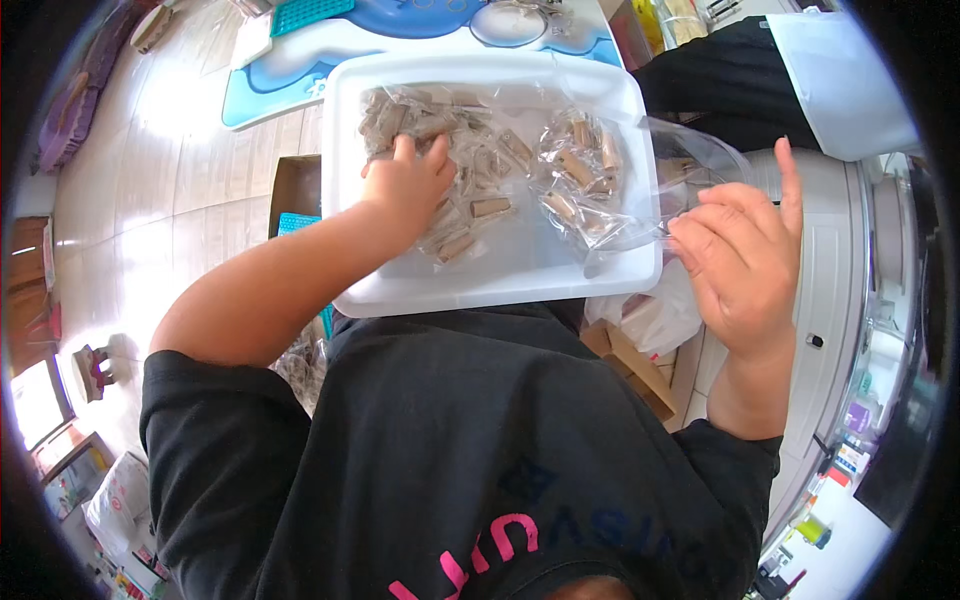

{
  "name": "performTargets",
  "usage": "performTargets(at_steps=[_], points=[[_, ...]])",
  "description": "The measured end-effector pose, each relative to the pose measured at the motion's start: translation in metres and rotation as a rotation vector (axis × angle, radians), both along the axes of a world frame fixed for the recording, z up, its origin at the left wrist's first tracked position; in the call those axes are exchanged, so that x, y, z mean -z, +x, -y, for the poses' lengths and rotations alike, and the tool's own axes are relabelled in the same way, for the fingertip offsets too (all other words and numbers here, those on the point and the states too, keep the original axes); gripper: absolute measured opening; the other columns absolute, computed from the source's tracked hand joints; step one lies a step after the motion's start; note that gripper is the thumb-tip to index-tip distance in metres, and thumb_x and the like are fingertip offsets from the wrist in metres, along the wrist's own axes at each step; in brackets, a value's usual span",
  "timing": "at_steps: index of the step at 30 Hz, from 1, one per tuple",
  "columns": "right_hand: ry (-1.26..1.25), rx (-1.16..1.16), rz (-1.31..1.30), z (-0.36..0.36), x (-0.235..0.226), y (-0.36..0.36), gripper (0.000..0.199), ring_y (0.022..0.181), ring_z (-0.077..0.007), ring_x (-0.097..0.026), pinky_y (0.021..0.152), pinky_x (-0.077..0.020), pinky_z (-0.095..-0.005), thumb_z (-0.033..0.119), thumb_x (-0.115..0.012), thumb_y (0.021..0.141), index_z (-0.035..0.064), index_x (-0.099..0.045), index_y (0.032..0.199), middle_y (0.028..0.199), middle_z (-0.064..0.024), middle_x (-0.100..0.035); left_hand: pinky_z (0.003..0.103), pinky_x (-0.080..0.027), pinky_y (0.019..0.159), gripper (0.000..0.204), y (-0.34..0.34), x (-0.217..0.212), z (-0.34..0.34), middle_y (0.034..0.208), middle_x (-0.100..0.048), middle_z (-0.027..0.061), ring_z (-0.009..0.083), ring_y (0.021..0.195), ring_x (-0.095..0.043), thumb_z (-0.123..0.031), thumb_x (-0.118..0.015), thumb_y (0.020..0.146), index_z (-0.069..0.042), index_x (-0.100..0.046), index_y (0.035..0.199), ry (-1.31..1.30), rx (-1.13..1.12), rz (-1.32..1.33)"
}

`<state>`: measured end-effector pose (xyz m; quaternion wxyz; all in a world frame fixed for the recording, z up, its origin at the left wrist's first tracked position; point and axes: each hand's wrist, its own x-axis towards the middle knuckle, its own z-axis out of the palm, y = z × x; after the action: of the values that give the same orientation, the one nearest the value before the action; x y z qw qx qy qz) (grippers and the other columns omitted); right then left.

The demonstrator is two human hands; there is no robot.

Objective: The person assembles small plastic beads and cardboard pieces by hand at a table.

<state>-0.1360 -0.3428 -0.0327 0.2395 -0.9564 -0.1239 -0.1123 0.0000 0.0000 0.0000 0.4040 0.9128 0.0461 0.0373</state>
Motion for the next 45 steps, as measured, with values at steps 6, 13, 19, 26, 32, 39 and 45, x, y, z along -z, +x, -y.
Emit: performTargets(at_steps=[6, 13, 19, 26, 32, 39, 45], points=[[-0.144, 0.052, 0.005, 0.024, 0.006, 0.004, 0.03, 0.078, -0.028, -0.059, 0.068, -0.0481, -0.0346, -0.003, -0.059, 0.067, 0.0056, -0.063, 0.095, 0.091, -0.0106, -0.06, 0.02, -0.045, 0.053, 0.02, -0.015, -0.003, 0.048, 0.073, -0.058, 0.0058, 0.011, 0.058, -0.056, -0.01, -0.052, 0.088, -0.005, -0.054, 0.107, -1.014, 0.232, -0.429], [1.025, 0.442, 0.158, 0.047, -0.04, 0.026, 0.014, 0.069, -0.0072, -0.052, 0.061, -0.0436, -0.0219, 0.012, -0.06, 0.087, 0.0029, -0.063, 0.097, 0.087, -0.0024, -0.062, 0.025, -0.048, 0.055, 0.022, -0.041, -0.002, 0.081, 0.09, -0.058, 0.0076, 0.015, 0.069, -0.059, -0.004, -0.046, 0.085, -0.005, -0.054, 0.105, -1.335, 0.248, -0.826], [1.455, 0.253, -0.365, 0.016, -0.03, 0.028, 0.041, 0.059, -0.0077, -0.052, 0.053, -0.0419, -0.0217, 0.009, -0.066, 0.082, 0.0031, -0.05, 0.118, 0.075, -0.0027, -0.06, 0.017, -0.029, 0.044, 0.01, -0.045, 0.014, 0.102, 0.077, -0.053, 0.0, 0.0051, 0.051, -0.04, -0.011, -0.057, 0.087, -0.006, -0.056, 0.095, -1.306, 0.39, -0.843], [1.542, 0.138, -0.687, -0.043, -0.028, 0.023, 0.059, 0.059, -0.0098, -0.054, 0.053, -0.0426, -0.0228, 0.003, -0.069, 0.076, 0.0048, -0.039, 0.127, 0.074, -0.0042, -0.06, 0.018, -0.021, 0.042, 0.026, -0.058, 0.012, 0.118, 0.06, -0.046, -0.0054, 0.0031, 0.046, -0.032, -0.019, -0.063, 0.086, -0.002, -0.062, 0.106, -1.18, 0.436, -0.898], [1.563, 0.145, -0.861, -0.065, -0.023, 0.023, 0.063, 0.064, -0.0108, -0.058, 0.053, -0.0453, -0.022, -0.002, -0.07, 0.073, 0.0065, -0.04, 0.128, 0.081, -0.0039, -0.061, 0.018, -0.021, 0.039, 0.021, -0.059, 0.019, 0.112, 0.068, -0.054, -0.0021, 0.0025, 0.044, -0.031, -0.019, -0.063, 0.086, -0.003, -0.062, 0.1, -1.329, 0.458, -1.053], [0.711, 0.053, 0.022, -0.076, -0.019, 0.022, 0.027, 0.072, -0.0203, -0.062, 0.062, -0.0492, -0.0282, -0.003, -0.067, 0.074, 0.0009, -0.059, 0.099, 0.086, -0.0104, -0.063, 0.018, -0.02, 0.037, 0.015, -0.061, 0.026, 0.109, 0.064, -0.051, -0.004, 0.0022, 0.042, -0.03, -0.017, -0.066, 0.084, -0.004, -0.061, 0.091, -1.394, 0.283, -1.004], [0.56, 0.02, 0.193, -0.076, -0.018, 0.024, 0.019, 0.074, -0.026, -0.063, 0.063, -0.0505, -0.0316, -0.004, -0.068, 0.072, 0.0008, -0.062, 0.09, 0.084, -0.0128, -0.063, 0.019, -0.019, 0.037, 0.016, -0.061, 0.027, 0.107, 0.061, -0.048, -0.005, 0.0026, 0.042, -0.029, -0.02, -0.066, 0.084, -0.005, -0.061, 0.086, -1.376, 0.286, -0.995]])
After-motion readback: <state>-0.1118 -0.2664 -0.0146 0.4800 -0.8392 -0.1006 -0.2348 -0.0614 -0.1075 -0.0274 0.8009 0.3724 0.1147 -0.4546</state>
